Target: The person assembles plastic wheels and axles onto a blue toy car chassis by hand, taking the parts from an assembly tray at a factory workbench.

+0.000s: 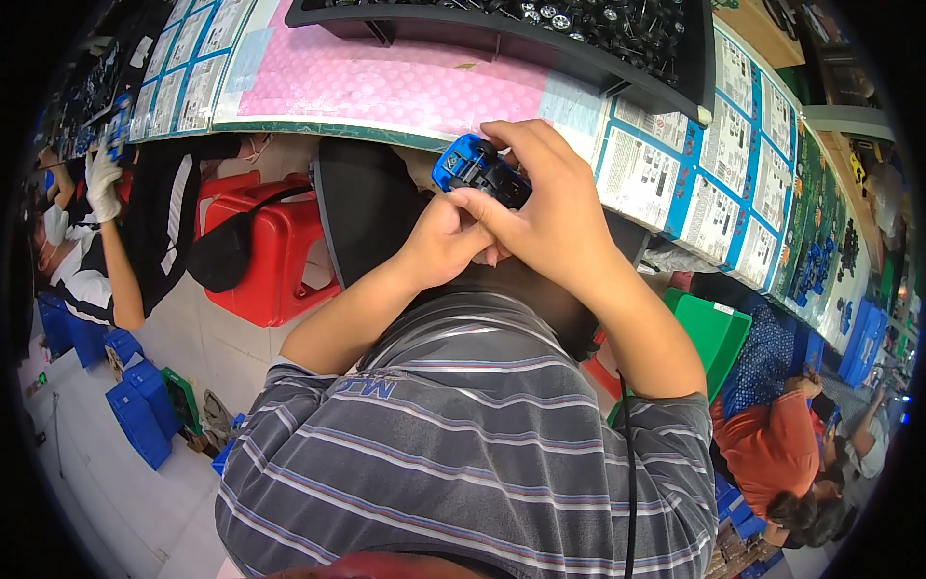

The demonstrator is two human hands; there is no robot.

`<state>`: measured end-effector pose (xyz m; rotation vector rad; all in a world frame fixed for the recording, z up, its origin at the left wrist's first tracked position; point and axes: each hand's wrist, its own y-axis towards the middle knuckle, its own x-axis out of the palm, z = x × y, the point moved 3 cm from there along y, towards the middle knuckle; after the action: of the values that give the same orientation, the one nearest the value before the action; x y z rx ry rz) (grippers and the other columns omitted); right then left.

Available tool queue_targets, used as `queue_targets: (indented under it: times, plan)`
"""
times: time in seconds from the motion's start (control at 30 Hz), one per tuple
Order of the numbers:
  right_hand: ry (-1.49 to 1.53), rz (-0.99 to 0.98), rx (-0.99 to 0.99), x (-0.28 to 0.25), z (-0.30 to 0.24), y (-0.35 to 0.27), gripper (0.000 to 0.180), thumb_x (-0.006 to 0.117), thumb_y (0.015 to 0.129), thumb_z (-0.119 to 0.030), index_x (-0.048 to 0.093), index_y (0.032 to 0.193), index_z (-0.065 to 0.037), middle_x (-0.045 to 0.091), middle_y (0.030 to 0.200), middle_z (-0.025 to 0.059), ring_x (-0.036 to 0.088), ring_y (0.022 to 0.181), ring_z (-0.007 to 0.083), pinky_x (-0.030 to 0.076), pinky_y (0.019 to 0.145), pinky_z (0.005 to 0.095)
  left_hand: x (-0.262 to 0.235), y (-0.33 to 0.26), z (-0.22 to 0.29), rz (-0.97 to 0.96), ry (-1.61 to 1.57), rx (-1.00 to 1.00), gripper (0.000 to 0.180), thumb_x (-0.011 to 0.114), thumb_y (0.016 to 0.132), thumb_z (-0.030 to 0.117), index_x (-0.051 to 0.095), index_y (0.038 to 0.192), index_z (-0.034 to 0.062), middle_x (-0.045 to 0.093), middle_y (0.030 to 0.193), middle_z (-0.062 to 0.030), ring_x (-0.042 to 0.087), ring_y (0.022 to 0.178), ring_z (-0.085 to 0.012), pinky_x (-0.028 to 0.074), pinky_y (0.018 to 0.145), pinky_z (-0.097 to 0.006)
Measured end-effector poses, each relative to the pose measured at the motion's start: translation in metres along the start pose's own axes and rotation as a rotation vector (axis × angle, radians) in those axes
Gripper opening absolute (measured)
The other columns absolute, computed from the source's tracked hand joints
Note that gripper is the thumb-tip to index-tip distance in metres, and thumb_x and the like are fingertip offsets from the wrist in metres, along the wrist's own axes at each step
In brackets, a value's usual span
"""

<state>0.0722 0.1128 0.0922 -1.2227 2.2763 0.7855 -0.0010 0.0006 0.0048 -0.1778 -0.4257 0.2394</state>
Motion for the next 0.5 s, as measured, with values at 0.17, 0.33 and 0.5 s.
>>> queue_targets:
  times: [0.17,0.33,0.5]
  plan:
    - [0.094,0.219,0.036,-0.009,0.015,0.001,0.047,0.086,0.070,-0.018,0.065,0.109,0.000,0.066,0.097,0.0118,0.066,0.082,0.0204,0.054,0.075,0.0309,-0.006,0.014,0.003,0.137,-0.148,0.151,0.055,0.068,0.095,0.015,0.033,0.136,0.0031,0.062,0.098,-0.0094,0.066,0.070,-0.0126,0.054,0.055,-0.024]
    - [0.168,0.228,0.105,-0.017,0.032,0.000,0.045,0.085,0.076,-0.017,0.064,0.111,0.001,0.064,0.100,0.0097,0.064,0.082,0.0158,0.054,0.076,0.0280,-0.035,0.047,0.024,0.323,0.050,0.263,0.066,0.072,0.091,0.013,0.032,0.143,0.0013,0.066,0.101,-0.0101,0.069,0.075,-0.0141,0.059,0.060,-0.026]
    - [0.213,0.251,0.133,-0.021,0.036,-0.009,0.046,0.086,0.076,-0.018,0.064,0.111,0.002,0.063,0.100,0.0087,0.063,0.083,0.0144,0.053,0.076,0.0278,-0.043,0.056,0.038,0.438,0.266,0.128,0.078,0.078,0.087,0.019,0.029,0.142,-0.0039,0.068,0.084,-0.0084,0.068,0.061,-0.0151,0.057,0.054,-0.027]
